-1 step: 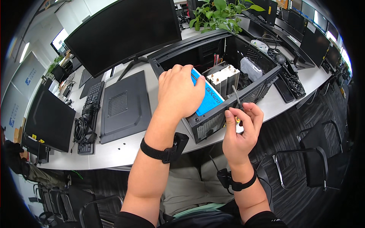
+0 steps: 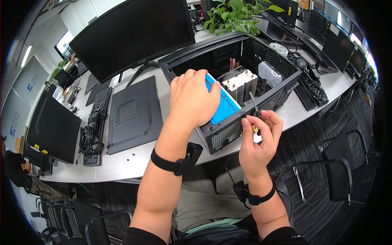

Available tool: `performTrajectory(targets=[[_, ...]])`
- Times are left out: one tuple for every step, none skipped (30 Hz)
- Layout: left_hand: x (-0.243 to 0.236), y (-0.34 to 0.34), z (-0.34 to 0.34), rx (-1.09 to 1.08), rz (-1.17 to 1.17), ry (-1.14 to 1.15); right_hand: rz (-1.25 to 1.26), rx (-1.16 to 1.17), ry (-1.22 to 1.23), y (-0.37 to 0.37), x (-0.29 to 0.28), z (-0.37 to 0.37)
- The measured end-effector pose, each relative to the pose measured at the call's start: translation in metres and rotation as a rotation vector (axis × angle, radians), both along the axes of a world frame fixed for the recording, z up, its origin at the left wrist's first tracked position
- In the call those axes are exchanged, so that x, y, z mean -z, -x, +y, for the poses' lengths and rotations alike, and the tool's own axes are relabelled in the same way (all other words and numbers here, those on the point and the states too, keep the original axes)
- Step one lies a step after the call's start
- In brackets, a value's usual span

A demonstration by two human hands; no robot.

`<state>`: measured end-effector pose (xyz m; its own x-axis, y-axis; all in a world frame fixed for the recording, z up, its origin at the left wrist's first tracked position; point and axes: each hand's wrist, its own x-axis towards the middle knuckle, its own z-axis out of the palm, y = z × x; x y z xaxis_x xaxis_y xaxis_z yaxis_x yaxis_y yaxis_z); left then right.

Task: Installing or removing a power supply unit (PSU) from a desktop computer case using a screwdriver.

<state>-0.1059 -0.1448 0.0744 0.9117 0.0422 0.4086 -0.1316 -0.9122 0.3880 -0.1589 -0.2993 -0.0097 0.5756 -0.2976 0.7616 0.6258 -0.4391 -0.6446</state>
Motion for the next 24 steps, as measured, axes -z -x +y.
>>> performTrajectory(targets=[[0.0001, -0.0002, -0.0001, 0.0, 0.0, 0.0, -0.005, -0.009, 0.002, -0.0006, 0.0003, 0.0003], [0.0002, -0.0003, 0.0, 0.001, -0.005, 0.005, -0.015, -0.003, 0.009, -0.0012, 0.0006, 0.0006], [0.0003, -0.0004, 0.0001, 0.003, -0.01, 0.01, -0.024, 0.008, 0.013, -0.0016, 0.0009, 0.0007], [0.0002, -0.0005, 0.0003, 0.002, -0.01, 0.01, -0.026, 0.001, 0.016, -0.0017, 0.0011, 0.0006], [0.0002, -0.0004, 0.0004, 0.004, -0.011, 0.013, -0.02, -0.001, 0.016, -0.0013, 0.0013, 0.0002], [0.0002, -0.0003, 0.0004, 0.006, -0.011, 0.016, -0.015, 0.006, 0.011, -0.0009, 0.0015, -0.0001], [0.0002, -0.0002, 0.0004, 0.005, -0.012, 0.016, -0.015, -0.002, 0.016, 0.0, 0.0017, 0.0], [0.0003, 0.0001, 0.0004, 0.006, -0.011, 0.018, -0.006, -0.016, 0.005, 0.001, 0.002, -0.0002], [0.0003, 0.0002, 0.0004, 0.006, -0.011, 0.021, 0.005, -0.019, -0.005, 0.0014, 0.0022, -0.0001], [0.0004, 0.0002, 0.0004, 0.006, -0.01, 0.021, 0.003, -0.03, -0.005, 0.0013, 0.0024, 0.0], [0.0005, 0.0001, 0.0004, 0.006, -0.011, 0.02, 0.005, -0.027, -0.01, 0.0008, 0.0025, -0.0001], [0.0006, -0.0001, 0.0004, 0.009, -0.013, 0.018, 0.011, -0.013, -0.014, 0.0001, 0.0026, -0.0003], [0.0007, -0.0003, 0.0004, 0.006, -0.012, 0.019, 0.006, -0.024, -0.014, 0.0001, 0.0026, -0.0009], [0.0008, -0.0005, 0.0005, 0.007, -0.016, 0.018, 0.006, -0.024, -0.004, -0.0001, 0.0025, -0.0016], [0.0008, -0.0006, 0.0007, 0.01, -0.014, 0.016, -0.001, -0.012, 0.006, -0.0004, 0.0023, -0.0018], [0.0008, -0.0006, 0.0009, 0.008, -0.02, 0.018, 0.005, -0.025, 0.006, -0.0006, 0.0021, -0.0019], [0.001, -0.0005, 0.001, 0.006, -0.021, 0.015, -0.008, -0.019, 0.014, -0.001, 0.0018, -0.0019], [0.001, -0.0006, 0.0009, 0.006, -0.022, 0.013, -0.019, 0.0, 0.02, -0.0014, 0.0015, -0.0019], [0.0011, -0.0006, 0.0009, 0.007, -0.022, 0.013, -0.021, -0.011, 0.022, -0.0011, 0.0012, -0.0018], [0.001, -0.0006, 0.0008, 0.004, -0.016, 0.013, -0.015, 0.001, 0.007, -0.0008, 0.001, -0.0015], [0.0011, -0.0005, 0.0008, 0.004, -0.009, 0.013, 0.003, 0.023, -0.006, -0.0006, 0.0009, -0.0013], [0.0009, -0.0005, 0.0006, 0.001, -0.01, 0.013, -0.008, 0.011, -0.008, -0.0008, 0.0008, -0.0015], [0.0009, -0.0004, 0.0005, 0.0, -0.015, 0.014, -0.015, -0.008, -0.004, -0.0012, 0.0008, -0.0017], [0.0009, -0.0004, 0.0003, 0.002, -0.015, 0.013, -0.024, -0.027, -0.008, -0.0016, 0.0009, -0.0021]])
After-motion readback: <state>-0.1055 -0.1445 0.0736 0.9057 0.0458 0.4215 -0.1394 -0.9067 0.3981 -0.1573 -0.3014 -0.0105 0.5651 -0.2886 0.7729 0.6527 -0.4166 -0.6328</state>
